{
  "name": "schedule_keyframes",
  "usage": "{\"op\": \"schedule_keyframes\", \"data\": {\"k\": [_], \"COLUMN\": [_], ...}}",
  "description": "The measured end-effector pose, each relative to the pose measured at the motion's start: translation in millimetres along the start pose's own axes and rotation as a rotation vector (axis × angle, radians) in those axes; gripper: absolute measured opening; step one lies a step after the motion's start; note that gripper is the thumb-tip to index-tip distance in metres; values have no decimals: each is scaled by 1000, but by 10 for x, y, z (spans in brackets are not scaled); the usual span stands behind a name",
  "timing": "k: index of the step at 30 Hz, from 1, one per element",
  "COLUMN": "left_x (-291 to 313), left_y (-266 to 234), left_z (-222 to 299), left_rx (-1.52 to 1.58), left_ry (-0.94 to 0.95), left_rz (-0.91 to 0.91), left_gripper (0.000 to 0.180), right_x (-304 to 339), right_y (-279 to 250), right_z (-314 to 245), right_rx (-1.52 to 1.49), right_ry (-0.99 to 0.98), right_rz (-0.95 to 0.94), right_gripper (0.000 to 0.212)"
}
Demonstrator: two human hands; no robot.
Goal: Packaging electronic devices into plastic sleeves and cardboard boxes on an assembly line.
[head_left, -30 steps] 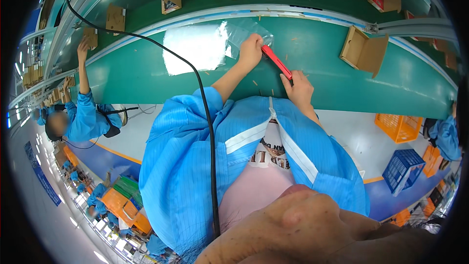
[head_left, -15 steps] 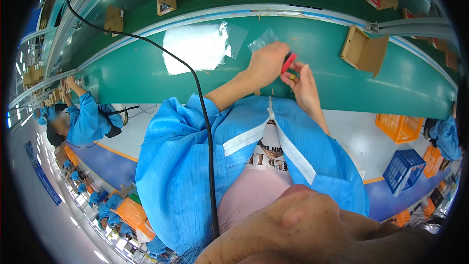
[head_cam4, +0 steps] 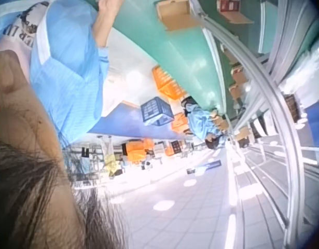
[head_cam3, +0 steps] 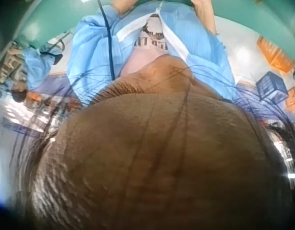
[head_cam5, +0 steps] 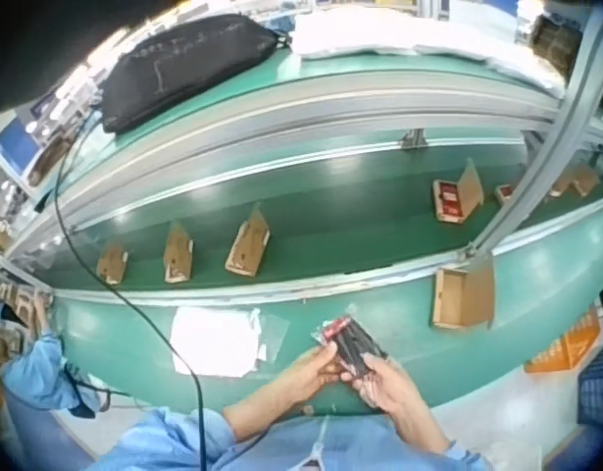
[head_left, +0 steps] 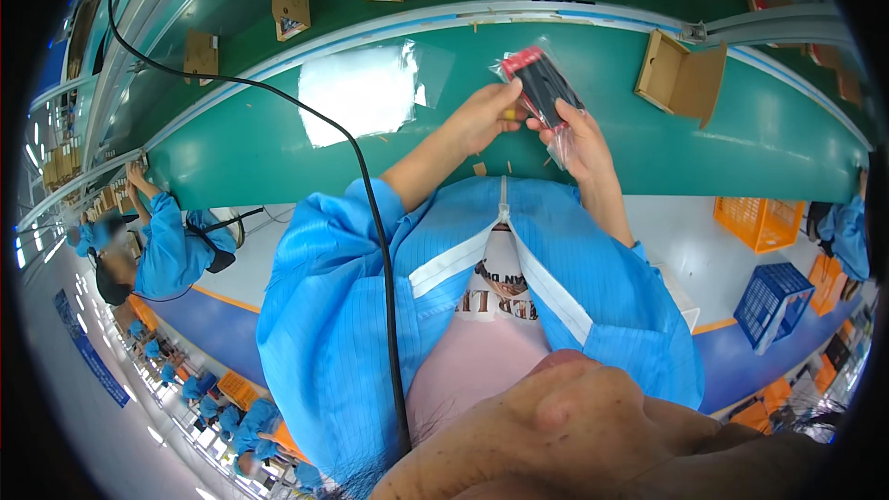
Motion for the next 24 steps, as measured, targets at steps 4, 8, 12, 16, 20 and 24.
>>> {"op": "schedule_keyframes", "data": {"k": [4,8,12,16,20,24], "left_x": [-107,-47,-4,17,-88,-191], "left_y": [128,-20,63,496,549,228], "left_z": [160,555,758,729,569,232], "left_rx": [81,-100,-403,-959,-1164,-986], "left_ry": [83,389,781,1089,1399,1062], "left_rz": [37,218,311,406,303,313], "left_gripper": [24,20,28,33,38,29], "right_x": [69,438,517,-121,-485,-518], "right_y": [-160,-886,-1441,-1992,-879,-176], "right_z": [15,-437,-1049,-977,-129,227], "right_rx": [441,1384,1446,1520,1196,931], "right_ry": [47,-710,-948,-601,-751,-567], "right_rz": [114,948,1225,1136,710,522], "right_gripper": [35,55,62,39,28,15]}}
Point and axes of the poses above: each hand's wrist, its own x-axis away from the middle knuckle, its own y-axis out of the palm, z = x × y, the point moved 2 cm from there along -x, towards the middle knuckle, and after that the axes turned 5 degrees about x, right-handed, at the moved point
